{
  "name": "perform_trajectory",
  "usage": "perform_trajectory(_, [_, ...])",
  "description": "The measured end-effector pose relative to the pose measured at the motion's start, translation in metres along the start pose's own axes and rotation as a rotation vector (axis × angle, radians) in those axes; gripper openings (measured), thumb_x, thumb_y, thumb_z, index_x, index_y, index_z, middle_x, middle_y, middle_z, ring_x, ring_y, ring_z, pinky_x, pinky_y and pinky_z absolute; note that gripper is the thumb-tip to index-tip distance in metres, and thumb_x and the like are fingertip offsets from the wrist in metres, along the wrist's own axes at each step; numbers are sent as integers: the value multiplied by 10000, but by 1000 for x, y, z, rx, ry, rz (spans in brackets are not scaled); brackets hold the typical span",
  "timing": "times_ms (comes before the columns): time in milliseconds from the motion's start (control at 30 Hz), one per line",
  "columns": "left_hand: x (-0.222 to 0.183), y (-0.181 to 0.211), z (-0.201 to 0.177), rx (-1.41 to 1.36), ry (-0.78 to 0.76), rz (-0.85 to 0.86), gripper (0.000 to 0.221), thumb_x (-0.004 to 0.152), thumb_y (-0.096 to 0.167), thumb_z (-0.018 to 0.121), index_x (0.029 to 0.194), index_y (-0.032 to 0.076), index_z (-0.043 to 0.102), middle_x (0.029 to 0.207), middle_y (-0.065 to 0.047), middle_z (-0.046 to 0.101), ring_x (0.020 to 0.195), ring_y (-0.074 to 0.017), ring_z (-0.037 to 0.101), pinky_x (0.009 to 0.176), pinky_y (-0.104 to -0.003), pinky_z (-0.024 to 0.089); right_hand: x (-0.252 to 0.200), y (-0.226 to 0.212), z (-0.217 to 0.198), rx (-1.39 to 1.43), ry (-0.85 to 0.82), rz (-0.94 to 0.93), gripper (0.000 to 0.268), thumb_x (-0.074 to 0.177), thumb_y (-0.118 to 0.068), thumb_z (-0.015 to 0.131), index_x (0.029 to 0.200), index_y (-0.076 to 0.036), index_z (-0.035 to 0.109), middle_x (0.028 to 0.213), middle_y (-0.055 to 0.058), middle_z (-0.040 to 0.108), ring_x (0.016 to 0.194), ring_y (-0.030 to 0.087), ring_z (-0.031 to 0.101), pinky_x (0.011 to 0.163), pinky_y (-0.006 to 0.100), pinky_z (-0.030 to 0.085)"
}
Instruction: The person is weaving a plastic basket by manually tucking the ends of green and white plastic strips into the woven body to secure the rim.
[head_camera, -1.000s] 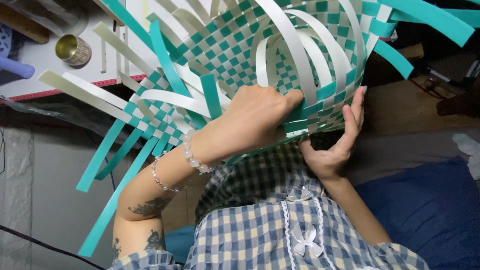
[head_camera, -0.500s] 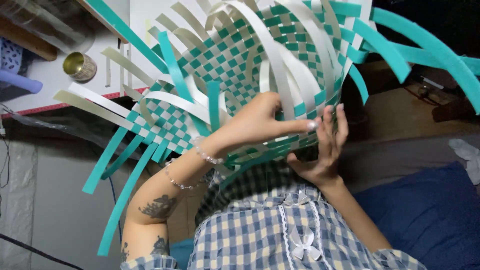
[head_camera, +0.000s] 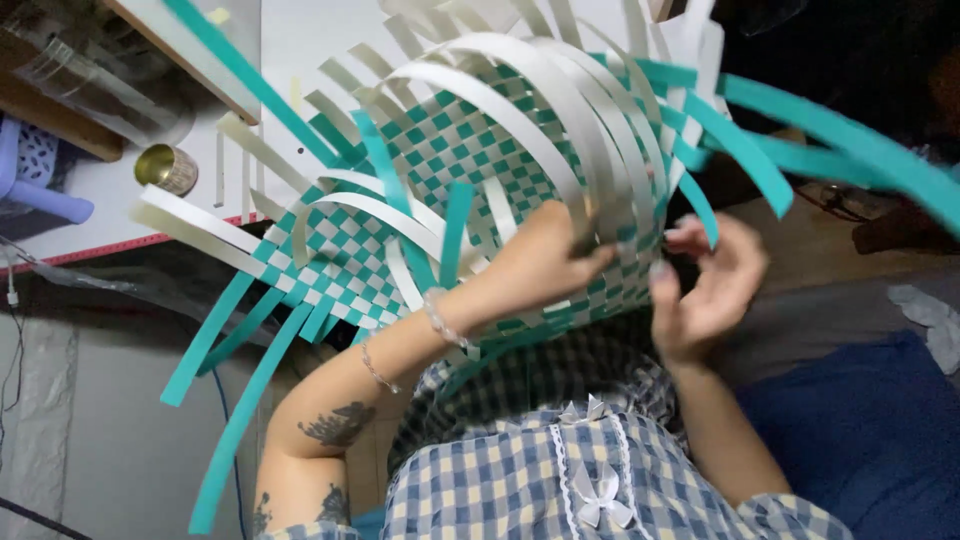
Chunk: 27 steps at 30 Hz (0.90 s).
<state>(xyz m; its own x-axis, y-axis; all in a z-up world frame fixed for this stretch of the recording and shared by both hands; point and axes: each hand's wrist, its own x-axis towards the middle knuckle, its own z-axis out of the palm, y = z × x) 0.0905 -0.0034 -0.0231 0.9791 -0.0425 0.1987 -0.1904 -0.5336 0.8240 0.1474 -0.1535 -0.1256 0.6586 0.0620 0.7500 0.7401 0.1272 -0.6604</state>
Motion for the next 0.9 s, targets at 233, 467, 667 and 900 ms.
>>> perform_trajectory(233, [7, -6, -8, 39, -283, 253, 646, 803, 607, 514, 1081, 36, 392, 1054, -167, 273, 993, -323, 243, 827, -502, 148, 4, 48, -7, -150, 252, 179, 178, 1009, -110, 645, 885, 9, 599, 741, 121, 584, 631, 176, 549, 561, 281, 452])
perform_trajectory(467, [29, -81, -30, 58, -42, 347, 447, 809, -8, 375, 1163, -3, 649, 1332, -167, 536, 1239, -330, 490, 1091, -499, 364, 28, 24, -26, 55, 8, 364, 295, 979, 15, 601, 698, 8, 511, 653, 139, 521, 444, 183, 451, 401, 262, 382])
perform_trajectory(667, [56, -112, 29, 1052, 161, 186, 762, 853, 536, 471, 1427, 64, 303, 1422, -196, 408, 1358, -466, 301, 1079, -754, 18, 41, -2, -44, -490, -406, -80, 179, 1089, 70, 598, 919, 125, 607, 866, 195, 602, 825, 327, 557, 821, 419, 441])
perform_trajectory(900, [85, -154, 35, 1152, 99, 27, 523, 1053, 261, 474, 1524, 251, 249, 1545, 0, 116, 1440, -223, 140, 1100, -739, 97, 37, 9, -72, -514, -503, -198, 197, 1072, 124, 653, 879, 117, 689, 849, 226, 664, 787, 365, 622, 800, 467, 478])
